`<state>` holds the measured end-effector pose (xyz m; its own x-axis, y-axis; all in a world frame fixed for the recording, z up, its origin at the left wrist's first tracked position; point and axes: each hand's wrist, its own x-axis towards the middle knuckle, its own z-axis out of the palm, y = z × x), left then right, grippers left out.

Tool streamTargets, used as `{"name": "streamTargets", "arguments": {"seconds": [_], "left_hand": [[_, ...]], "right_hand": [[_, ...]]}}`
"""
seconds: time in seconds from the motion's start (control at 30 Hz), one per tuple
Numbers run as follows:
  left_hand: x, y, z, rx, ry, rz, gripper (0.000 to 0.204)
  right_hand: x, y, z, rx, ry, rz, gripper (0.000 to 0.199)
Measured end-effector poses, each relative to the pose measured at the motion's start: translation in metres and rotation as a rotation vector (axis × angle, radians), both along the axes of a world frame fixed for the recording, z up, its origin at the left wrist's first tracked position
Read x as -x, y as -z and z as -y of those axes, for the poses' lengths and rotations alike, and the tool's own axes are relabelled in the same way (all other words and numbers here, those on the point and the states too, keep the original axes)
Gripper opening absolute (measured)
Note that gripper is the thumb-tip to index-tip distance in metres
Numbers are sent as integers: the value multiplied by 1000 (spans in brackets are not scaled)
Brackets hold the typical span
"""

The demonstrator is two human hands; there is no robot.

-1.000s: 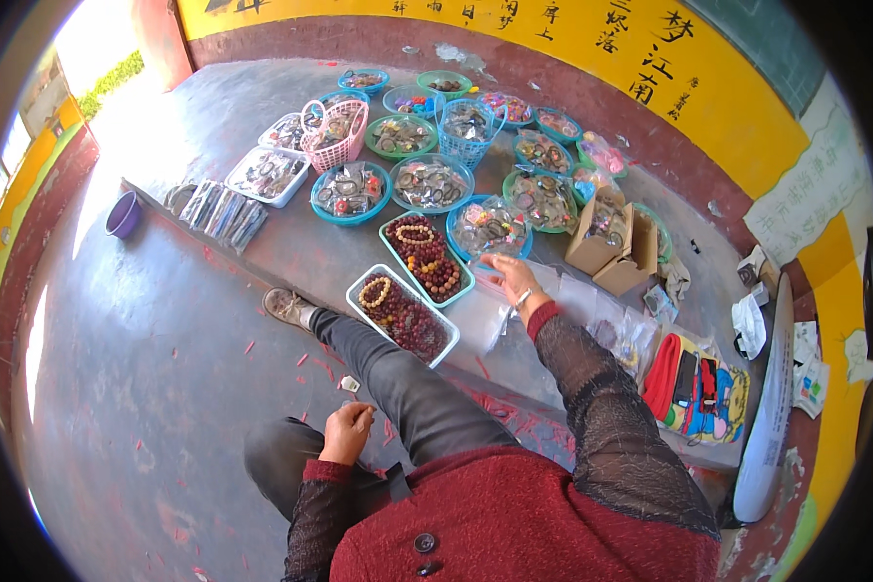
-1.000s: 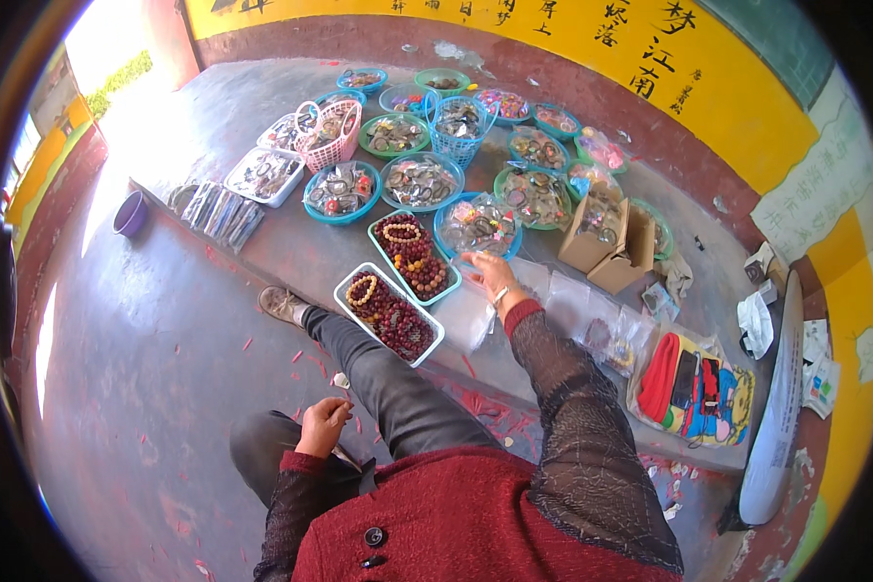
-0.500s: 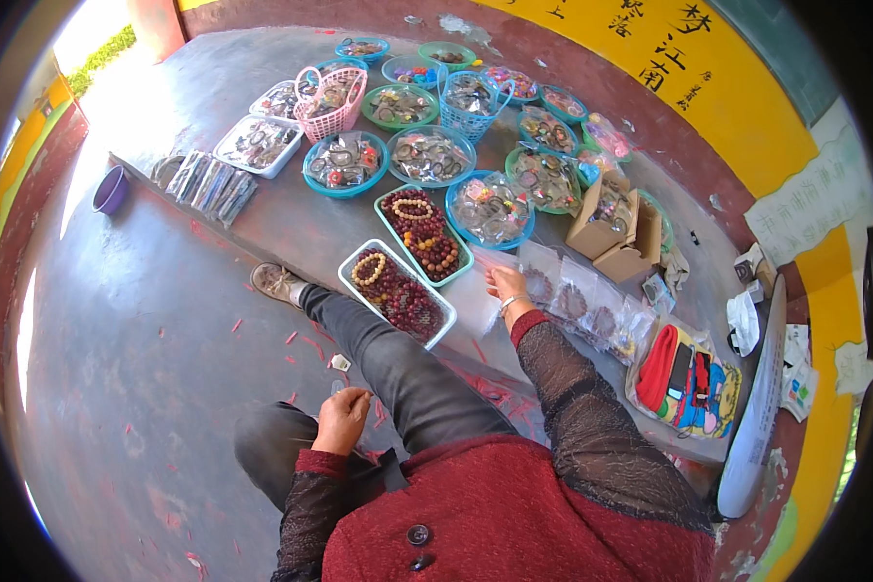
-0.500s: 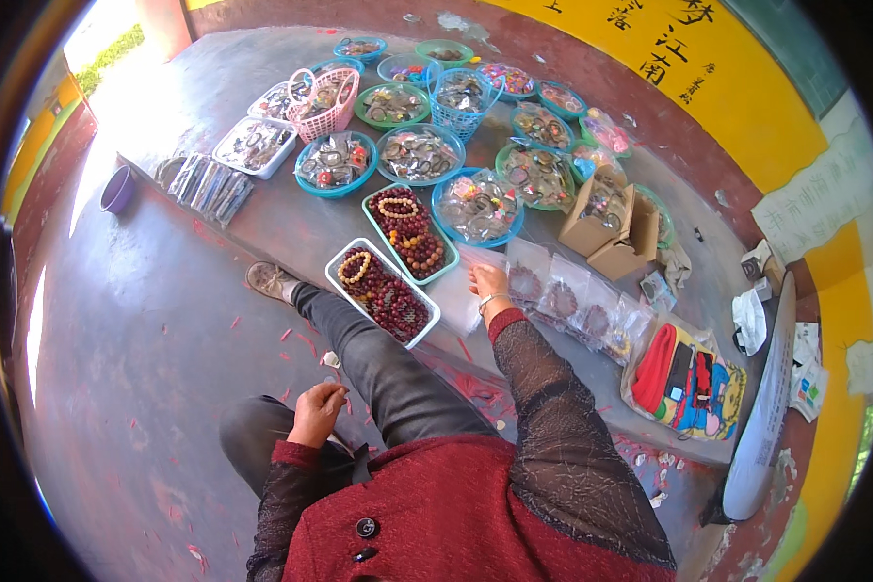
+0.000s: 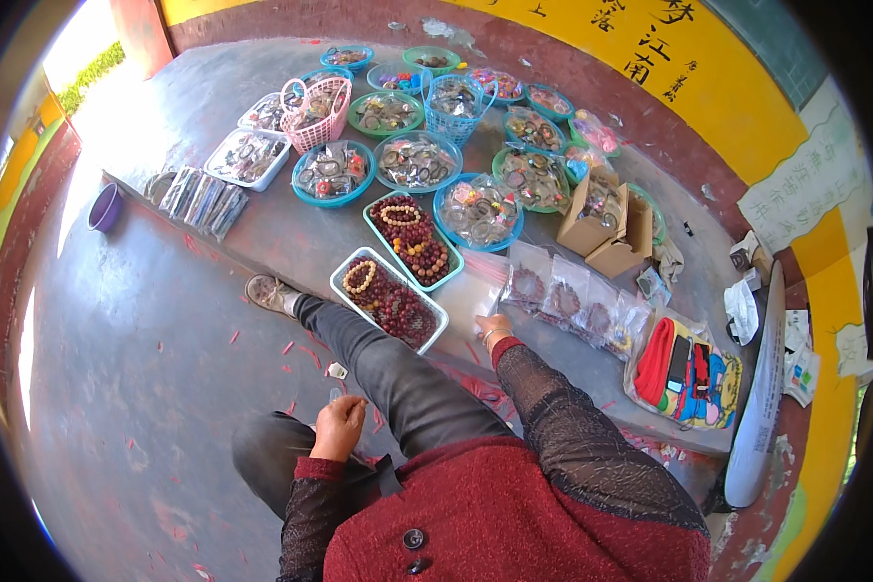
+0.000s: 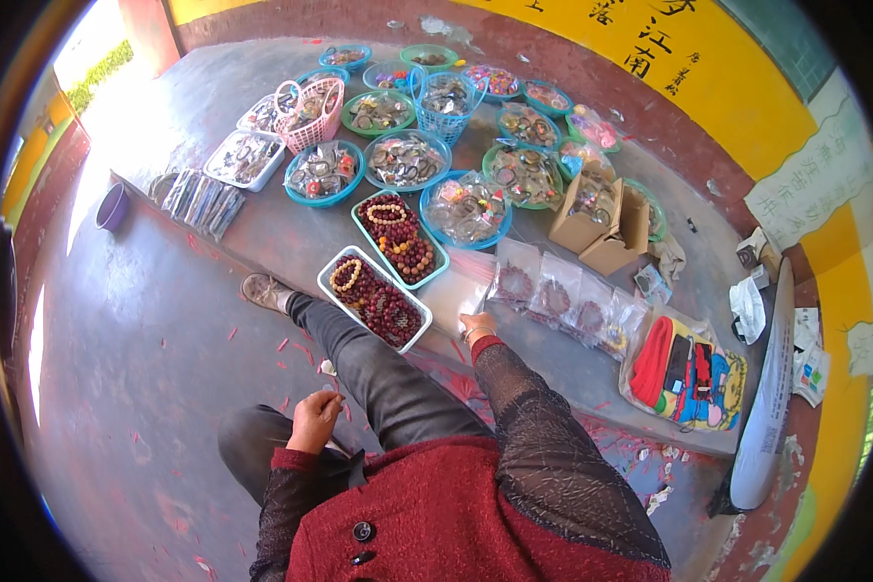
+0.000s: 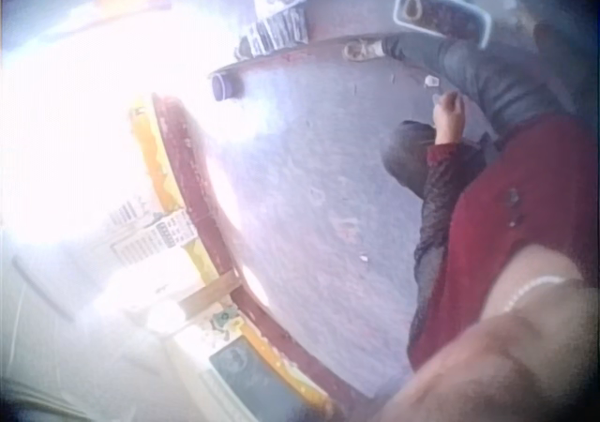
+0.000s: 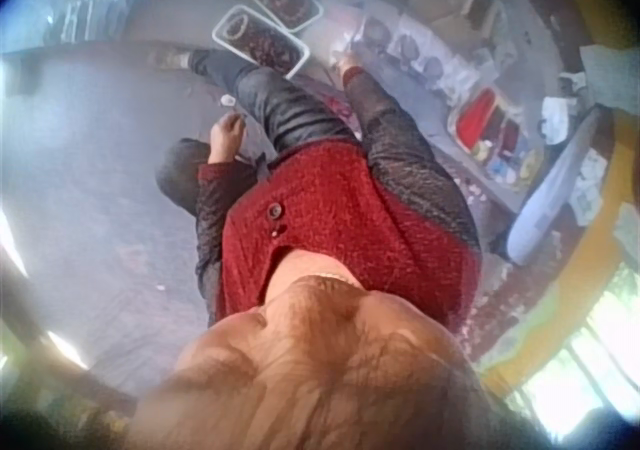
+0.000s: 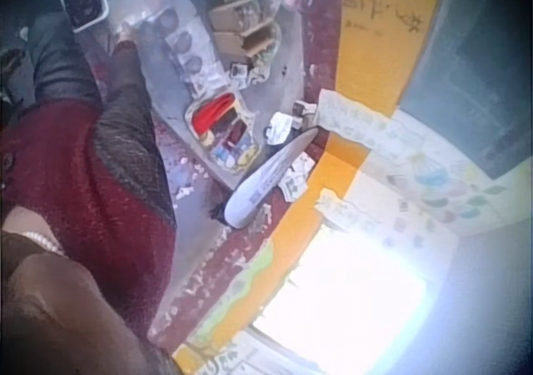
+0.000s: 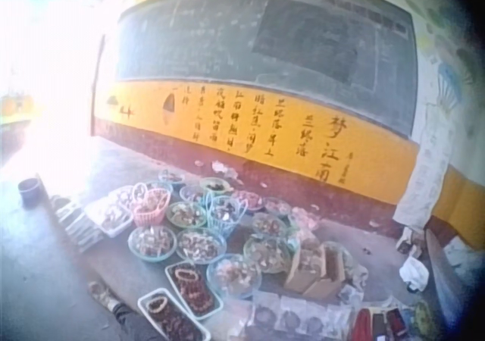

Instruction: The person sits on the floor and repeatedly picks up small plastic bags and beaded bracelets from trays. They place the bracelets into the bags and set the filled bags down on the floor.

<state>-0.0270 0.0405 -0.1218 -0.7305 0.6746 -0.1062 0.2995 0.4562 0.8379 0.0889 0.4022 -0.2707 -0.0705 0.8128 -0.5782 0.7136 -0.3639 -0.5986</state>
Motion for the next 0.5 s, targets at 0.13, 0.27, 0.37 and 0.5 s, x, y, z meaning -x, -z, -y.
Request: {"name": "streamTargets", "arguments": {"seconds": [0.13,0.27,0.37,0.5], "left_hand": [[-1,-1,-2,-1,18,-40,17],[-2,-1,-2,30,39,-59,17],[-2,-3,-3,29,35,-65,17],[-3,-4,-1,38,21,-77,18]], "right_hand": [[-6,11,-14,-45,-113,-51,23],[-10,17,-21,-91,-227,10,23],[-16,13,-27,-172,-397,139,26],[-14,-13,-16,-86,-353,109,26]]}}
